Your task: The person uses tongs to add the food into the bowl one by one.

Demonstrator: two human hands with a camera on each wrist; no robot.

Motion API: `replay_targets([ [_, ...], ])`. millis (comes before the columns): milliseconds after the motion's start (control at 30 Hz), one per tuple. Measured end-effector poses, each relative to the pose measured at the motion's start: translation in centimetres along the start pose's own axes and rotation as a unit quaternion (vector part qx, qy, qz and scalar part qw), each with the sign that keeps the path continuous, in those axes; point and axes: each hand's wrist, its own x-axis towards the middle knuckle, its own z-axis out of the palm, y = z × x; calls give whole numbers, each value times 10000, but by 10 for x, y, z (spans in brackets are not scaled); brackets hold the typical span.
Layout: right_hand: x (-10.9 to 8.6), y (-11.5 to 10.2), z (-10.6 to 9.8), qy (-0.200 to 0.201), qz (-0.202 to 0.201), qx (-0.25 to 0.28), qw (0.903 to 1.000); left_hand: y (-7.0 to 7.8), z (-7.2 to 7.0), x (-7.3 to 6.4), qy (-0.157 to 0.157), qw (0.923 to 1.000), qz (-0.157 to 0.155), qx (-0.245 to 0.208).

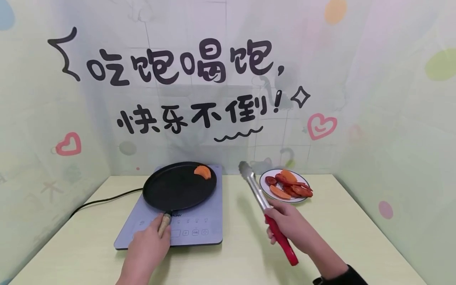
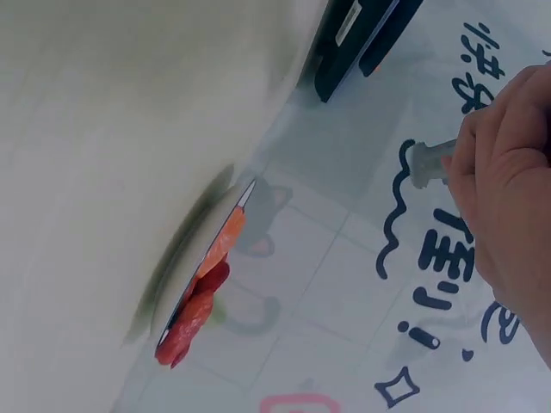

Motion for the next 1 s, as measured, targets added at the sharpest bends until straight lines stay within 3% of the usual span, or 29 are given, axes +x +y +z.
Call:
replay_targets([
  [200,-15,10,-39,367,98,184,9991,0,1,0,34,10000,12,22],
  [433,-35,18,-90,814,354,-123,9960,2,1,-2,26,10000,-38,-26],
  [600,-52,23,-123,684,589,-291,9955,4,0,-1,-6,10000,-49,8],
  [733,-58,29,-135,458,748,-345,9955,3,-1,-1,-12,10000,-22,3],
  [1000,-59,38,-138,347,882,-325,9950,1,0,1,-71,10000,-47,1],
])
